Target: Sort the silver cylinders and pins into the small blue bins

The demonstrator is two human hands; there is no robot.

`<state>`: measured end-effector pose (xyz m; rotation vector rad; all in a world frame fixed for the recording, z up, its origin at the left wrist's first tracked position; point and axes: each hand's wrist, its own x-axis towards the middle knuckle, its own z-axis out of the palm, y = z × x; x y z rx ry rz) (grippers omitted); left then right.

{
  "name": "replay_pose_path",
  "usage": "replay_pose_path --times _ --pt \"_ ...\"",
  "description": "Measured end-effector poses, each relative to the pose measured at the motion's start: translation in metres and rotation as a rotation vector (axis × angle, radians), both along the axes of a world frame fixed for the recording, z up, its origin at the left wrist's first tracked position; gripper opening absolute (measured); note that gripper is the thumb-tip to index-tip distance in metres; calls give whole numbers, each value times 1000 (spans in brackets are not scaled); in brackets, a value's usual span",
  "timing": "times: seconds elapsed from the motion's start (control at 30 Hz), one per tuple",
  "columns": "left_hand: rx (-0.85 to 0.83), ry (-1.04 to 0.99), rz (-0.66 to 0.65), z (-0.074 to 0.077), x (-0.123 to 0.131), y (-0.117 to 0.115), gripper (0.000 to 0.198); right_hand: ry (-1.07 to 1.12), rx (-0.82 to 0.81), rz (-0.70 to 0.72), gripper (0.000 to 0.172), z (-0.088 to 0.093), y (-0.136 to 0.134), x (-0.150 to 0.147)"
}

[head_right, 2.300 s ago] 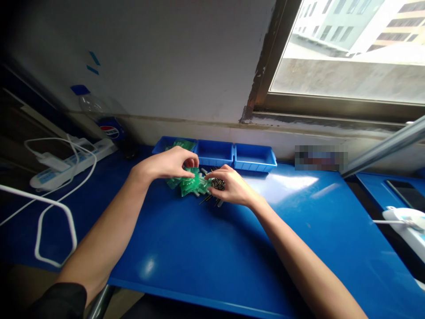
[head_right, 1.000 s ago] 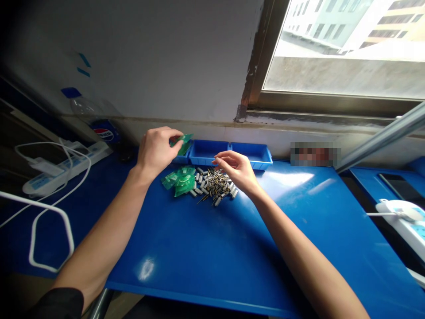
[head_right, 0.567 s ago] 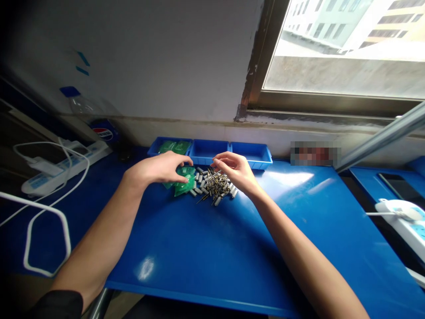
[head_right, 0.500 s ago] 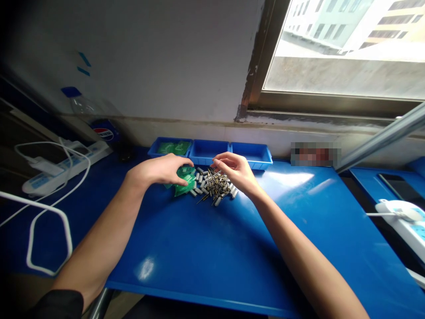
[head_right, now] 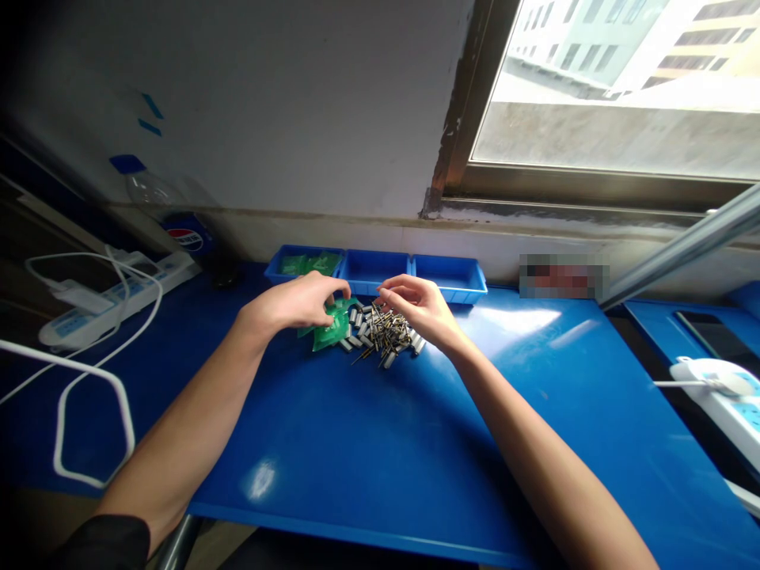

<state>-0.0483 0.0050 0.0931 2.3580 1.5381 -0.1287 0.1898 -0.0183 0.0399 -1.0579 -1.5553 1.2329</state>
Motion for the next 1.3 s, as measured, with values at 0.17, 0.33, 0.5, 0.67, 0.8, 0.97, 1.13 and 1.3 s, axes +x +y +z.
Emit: replay_pose_path --times 0.17,0.33,0.5,0.67,0.8,0.97,1.13,1.3 --pt "44 -53 14 2 -2 -1 56 -2 -7 18 38 0 1 1" --pt "149 -117 71 6 -11 -5 55 0 -6 30 34 -3 2 2" --pt "276 -365 74 20 -13 -10 43 -59 1 -14 39 -4 3 2" --pt "140 -761 -46 33 2 -14 27 -66 -59 70 53 1 0 3" --pt "-10 -885 -61 25 9 -9 30 -19 -77 190 42 1 0 5" --pt "-174 -843 -94 11 8 0 38 5 -30 94 42 -1 2 6" --pt "244 -655 60 11 -1 4 19 1 -58 32 40 -3 4 5" --pt "633 -274 339 1 -21 19 27 32 -87 25 40 -2 4 4"
